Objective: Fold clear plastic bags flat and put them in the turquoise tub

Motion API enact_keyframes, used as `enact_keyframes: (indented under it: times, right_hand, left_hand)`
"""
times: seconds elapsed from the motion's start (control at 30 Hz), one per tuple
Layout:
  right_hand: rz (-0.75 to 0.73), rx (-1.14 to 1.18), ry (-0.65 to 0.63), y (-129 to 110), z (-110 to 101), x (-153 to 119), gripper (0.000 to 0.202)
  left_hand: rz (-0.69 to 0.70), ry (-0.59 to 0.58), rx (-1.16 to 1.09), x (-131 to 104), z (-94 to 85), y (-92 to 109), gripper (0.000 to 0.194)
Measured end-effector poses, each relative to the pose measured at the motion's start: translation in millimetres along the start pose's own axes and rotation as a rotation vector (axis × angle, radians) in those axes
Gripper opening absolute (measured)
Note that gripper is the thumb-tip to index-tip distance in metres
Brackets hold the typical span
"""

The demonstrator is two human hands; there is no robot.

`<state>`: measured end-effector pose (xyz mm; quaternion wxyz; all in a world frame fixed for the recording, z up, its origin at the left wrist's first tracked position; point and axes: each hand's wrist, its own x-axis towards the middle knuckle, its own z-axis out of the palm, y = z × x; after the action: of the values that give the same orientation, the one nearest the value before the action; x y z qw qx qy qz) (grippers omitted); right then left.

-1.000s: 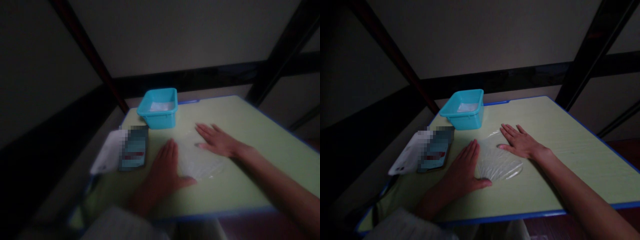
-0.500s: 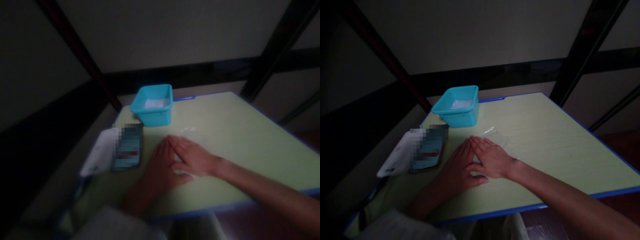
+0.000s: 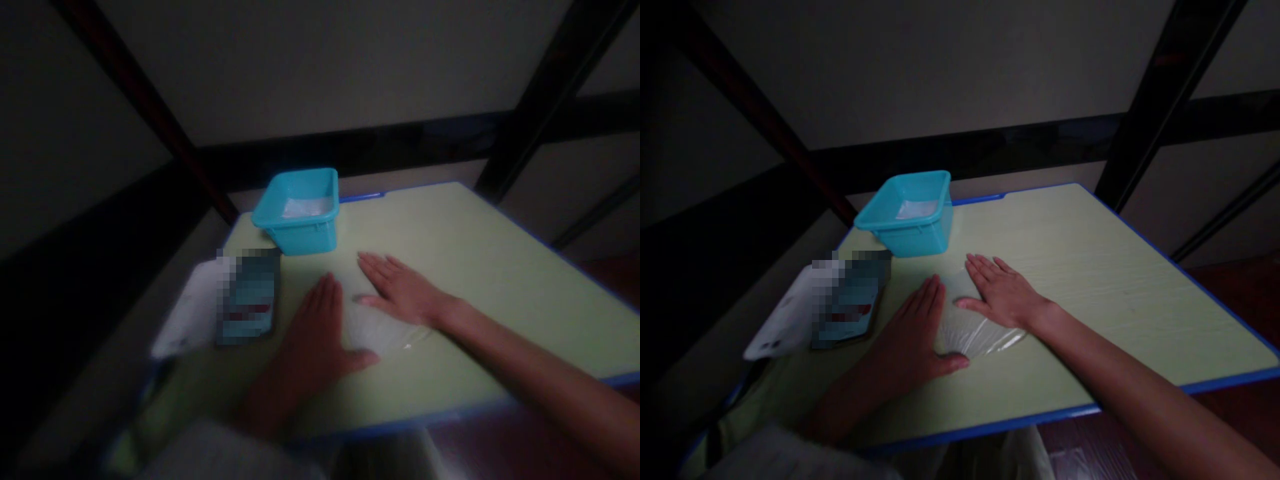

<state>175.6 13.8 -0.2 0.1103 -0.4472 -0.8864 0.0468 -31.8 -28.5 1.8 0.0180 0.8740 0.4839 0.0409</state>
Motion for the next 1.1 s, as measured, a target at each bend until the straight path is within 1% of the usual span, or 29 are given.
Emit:
enact_keyframes:
  times: [0.23, 0.3, 0.37, 0.4, 0.47, 0.57, 0.63, 0.7, 0.8, 1.1]
  right_hand:
    - [0.162, -0.042, -0.022, 27, -9, -6, 0.086]
    - [0.2, -0.057, -0.013, 31, -13, -6, 0.088]
    - [0.208, -0.06, 0.022, 28, -17, -5, 0.088]
    - [0.184, -0.054, 0.039, 25, -18, -5, 0.087]
    - [0.081, -0.027, 0.052, 14, -19, -3, 0.084]
    - [-0.099, 0.016, 0.02, -5, -14, -3, 0.083]
    - [-0.151, 0.032, -0.004, -13, -7, -3, 0.085]
    - [-0.154, 0.042, -0.013, -16, -1, -4, 0.085]
    - [-0.146, 0.044, -0.021, -14, 4, -6, 0.084]
    - [-0.146, 0.033, -0.016, -11, 4, -4, 0.082]
  left_hand:
    - [-0.022, -0.04, -0.013, 0, -2.8, 1, 0.109]
    - [-0.02, -0.038, -0.016, 0, -2.7, 1, 0.11]
    - [-0.012, -0.018, -0.019, 0, -1.4, 0, 0.109]
    - [-0.007, -0.006, -0.019, 0, -0.4, -1, 0.109]
    - [0.002, 0.011, -0.013, 0, 2.0, -2, 0.108]
    - [0.025, 0.034, -0.006, 0, 5.1, -2, 0.109]
    - [0.035, 0.043, -0.006, 0, 5.9, -3, 0.109]
    - [0.024, 0.029, -0.008, 0, 5.6, -3, 0.11]
    - [0.003, -0.005, -0.023, 1, 4.1, -3, 0.112]
    - [-0.038, -0.009, -0.109, 2, 6.2, -6, 0.125]
